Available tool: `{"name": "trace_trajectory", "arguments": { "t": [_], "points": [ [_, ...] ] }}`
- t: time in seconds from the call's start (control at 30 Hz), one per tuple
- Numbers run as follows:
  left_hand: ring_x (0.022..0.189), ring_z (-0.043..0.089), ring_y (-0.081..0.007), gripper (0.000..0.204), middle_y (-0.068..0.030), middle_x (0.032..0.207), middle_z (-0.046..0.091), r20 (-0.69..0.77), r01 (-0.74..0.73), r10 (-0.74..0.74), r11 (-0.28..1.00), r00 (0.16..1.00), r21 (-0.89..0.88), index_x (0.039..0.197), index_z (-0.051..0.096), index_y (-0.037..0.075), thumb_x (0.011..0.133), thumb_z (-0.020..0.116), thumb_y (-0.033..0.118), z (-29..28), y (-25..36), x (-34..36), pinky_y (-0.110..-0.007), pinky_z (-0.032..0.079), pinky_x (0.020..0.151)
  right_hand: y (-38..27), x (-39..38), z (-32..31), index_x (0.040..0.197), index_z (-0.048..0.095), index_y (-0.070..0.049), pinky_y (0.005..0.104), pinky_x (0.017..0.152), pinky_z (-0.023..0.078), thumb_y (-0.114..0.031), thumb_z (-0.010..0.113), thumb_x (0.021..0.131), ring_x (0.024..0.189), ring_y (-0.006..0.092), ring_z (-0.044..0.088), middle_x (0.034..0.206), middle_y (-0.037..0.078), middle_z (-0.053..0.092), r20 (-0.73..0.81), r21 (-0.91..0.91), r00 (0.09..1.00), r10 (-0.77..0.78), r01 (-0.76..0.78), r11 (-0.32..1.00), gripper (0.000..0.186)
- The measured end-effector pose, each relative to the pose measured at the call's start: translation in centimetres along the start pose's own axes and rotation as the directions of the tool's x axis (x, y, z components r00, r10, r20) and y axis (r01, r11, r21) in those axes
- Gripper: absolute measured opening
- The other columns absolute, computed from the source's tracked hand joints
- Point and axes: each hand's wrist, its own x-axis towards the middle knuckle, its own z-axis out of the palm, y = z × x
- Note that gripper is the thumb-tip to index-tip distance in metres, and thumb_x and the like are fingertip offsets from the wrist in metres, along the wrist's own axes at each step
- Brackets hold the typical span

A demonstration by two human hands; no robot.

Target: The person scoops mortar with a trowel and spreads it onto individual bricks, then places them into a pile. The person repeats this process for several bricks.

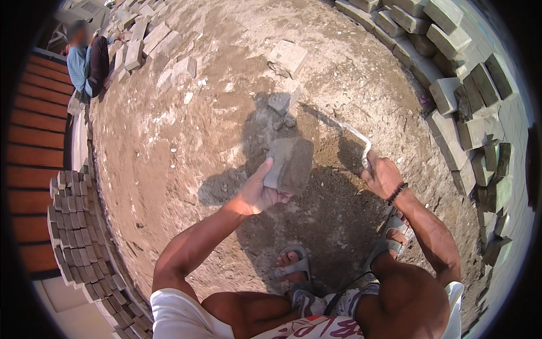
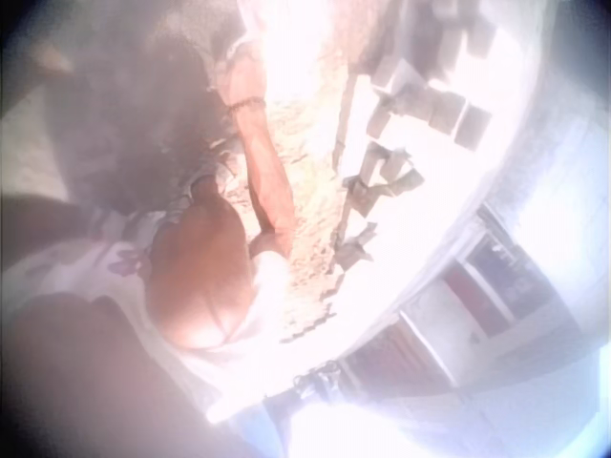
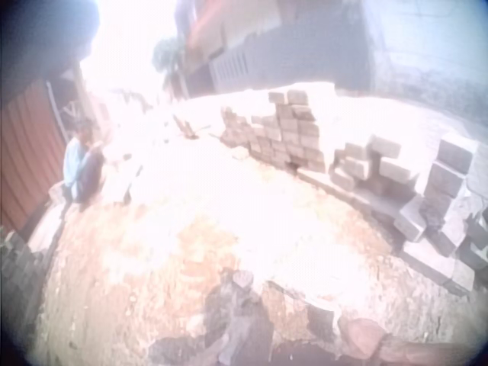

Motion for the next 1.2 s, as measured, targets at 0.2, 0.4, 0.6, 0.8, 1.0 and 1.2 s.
{"name": "trace_trajectory", "arguments": {
  "t": [0.2,0.4,0.6,0.8,1.0,1.2],
  "points": [
    [0.125,0.055,-0.0293,0.075,-0.0169,0.14,0.051,0.07,0.077,-0.063,0.974,0.996,-0.211,0.148,0.033,0.008,0.097,0.041,0.063,-0.1,-0.4,0.3,-0.045,0.05,0.1,-3.9,-5.7,0.5,0.095,0.053,-0.001,0.0471,0.062,0.053,-0.018,0.067,0.08,0.069,0.0375,0.065,0.08,0.018,0.061,0.027,0.091,0.897,-0.441,0.437,0.895,0.026],
    [0.13,0.05,-0.0286,0.073,-0.0158,0.144,0.046,-0.053,0.0,-0.004,0.997,0.999,-0.081,0.15,0.032,0.011,0.098,0.043,0.06,0.8,0.8,0.0,-0.044,0.041,0.111,-3.6,-5.0,1.3,0.095,0.055,-0.003,0.0456,0.06,0.053,-0.023,0.069,0.079,0.071,0.0352,0.066,0.08,0.016,0.06,0.121,-0.055,0.901,-0.417,0.425,0.903,0.029],
    [0.126,0.053,-0.031,0.071,-0.0152,0.141,0.049,0.044,0.049,-0.039,0.966,0.998,-0.254,0.149,0.034,0.011,0.098,0.043,0.059,-0.7,0.8,0.4,-0.045,0.046,0.106,-3.7,-4.7,0.6,0.093,0.054,-0.003,0.0454,0.058,0.053,-0.021,0.07,0.078,0.069,0.0354,0.066,0.08,0.015,0.059,-0.007,-0.003,0.873,-0.487,0.487,0.873,0.028],
    [0.105,0.064,-0.029,0.066,-0.0143,0.13,0.057,0.278,0.108,-0.049,0.973,0.959,-0.203,0.142,0.043,0.014,0.097,0.042,0.062,-4.2,-1.1,1.0,-0.043,0.053,0.074,-0.7,-1.3,1.6,0.094,0.051,0.001,0.0487,0.061,0.052,-0.017,0.067,0.081,0.069,0.0416,0.064,0.08,0.022,0.062,0.036,-0.094,0.952,-0.303,0.305,0.948,0.027],
    [0.1,0.065,-0.0279,0.066,-0.0139,0.131,0.057,0.086,0.091,-0.08,0.988,0.993,-0.125,0.142,0.042,0.014,0.097,0.043,0.063,-2.4,-0.7,0.0,-0.039,0.051,0.067,-2.9,-2.6,-1.0,0.098,0.052,0.001,0.049,0.061,0.052,-0.015,0.065,0.081,0.067,0.0422,0.063,0.079,0.023,0.062,-0.028,0.044,0.974,-0.224,0.225,0.973,0.027],
    [0.099,0.062,-0.0219,0.07,-0.012,0.123,0.061,-0.186,0.046,-0.076,0.986,0.98,-0.159,0.141,0.043,0.011,0.096,0.042,0.064,2.0,0.5,0.5,-0.041,0.052,0.077,-2.6,-4.9,1.5,0.1,0.055,0.0,0.0461,0.06,0.053,-0.018,0.069,0.079,0.067,0.0389,0.064,0.077,0.018,0.061,0.059,-0.036,0.91,-0.41,0.412,0.91,0.031]
  ]
}}
